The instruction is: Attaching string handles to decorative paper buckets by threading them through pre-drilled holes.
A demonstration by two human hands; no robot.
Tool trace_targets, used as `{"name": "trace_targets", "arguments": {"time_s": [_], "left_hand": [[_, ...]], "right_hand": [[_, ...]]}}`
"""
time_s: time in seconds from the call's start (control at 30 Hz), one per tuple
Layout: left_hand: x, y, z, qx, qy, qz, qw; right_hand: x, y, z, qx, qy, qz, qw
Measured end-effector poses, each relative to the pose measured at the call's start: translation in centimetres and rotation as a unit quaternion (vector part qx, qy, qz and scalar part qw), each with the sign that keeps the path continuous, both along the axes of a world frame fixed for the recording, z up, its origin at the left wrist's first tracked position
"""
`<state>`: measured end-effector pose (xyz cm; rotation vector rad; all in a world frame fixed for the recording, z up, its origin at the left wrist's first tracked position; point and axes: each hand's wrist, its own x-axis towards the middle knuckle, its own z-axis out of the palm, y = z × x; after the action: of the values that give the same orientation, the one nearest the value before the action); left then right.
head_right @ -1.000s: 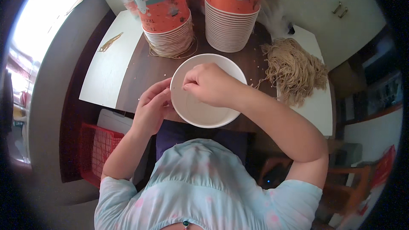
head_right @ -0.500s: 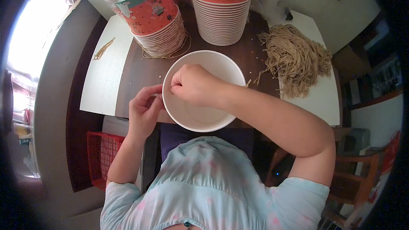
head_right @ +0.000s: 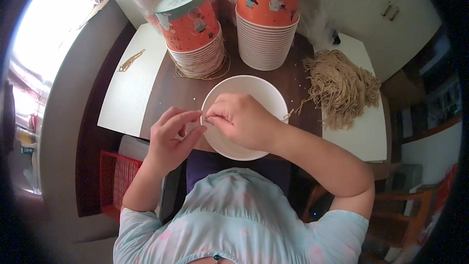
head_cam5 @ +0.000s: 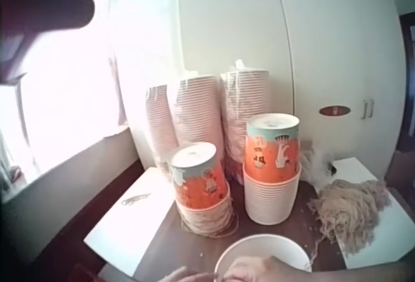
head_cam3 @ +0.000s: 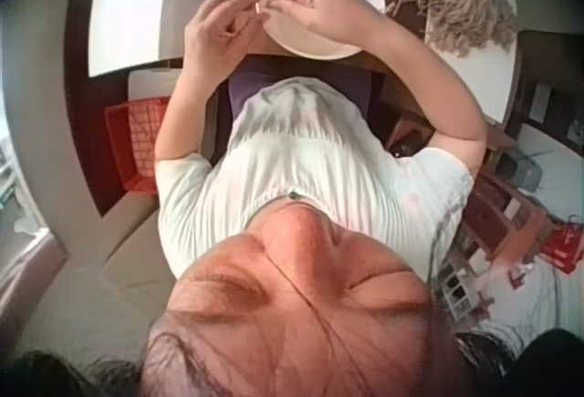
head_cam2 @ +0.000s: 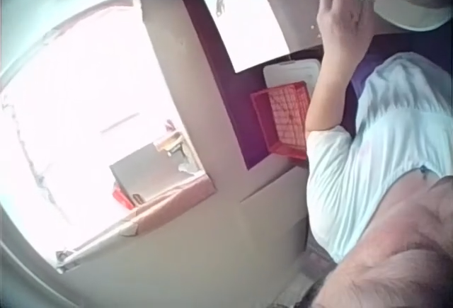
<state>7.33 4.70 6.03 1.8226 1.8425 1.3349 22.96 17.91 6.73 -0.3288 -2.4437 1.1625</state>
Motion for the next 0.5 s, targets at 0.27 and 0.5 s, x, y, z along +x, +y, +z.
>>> {"name": "trace_targets", "arguments": {"time_s": [0.27, 0.5], "left_hand": [[0.1, 0.2, -0.6, 0.093, 0.089, -0.033, 0.991], [0.0, -0.1, 0.3, 0.058, 0.025, -0.032, 0.998]], "right_hand": [[0.1, -1.1, 0.0, -0.154, -0.045, -0.02, 0.987], [-0.1, -1.4, 0.4, -0.42, -0.092, -0.034, 0.902]]}}
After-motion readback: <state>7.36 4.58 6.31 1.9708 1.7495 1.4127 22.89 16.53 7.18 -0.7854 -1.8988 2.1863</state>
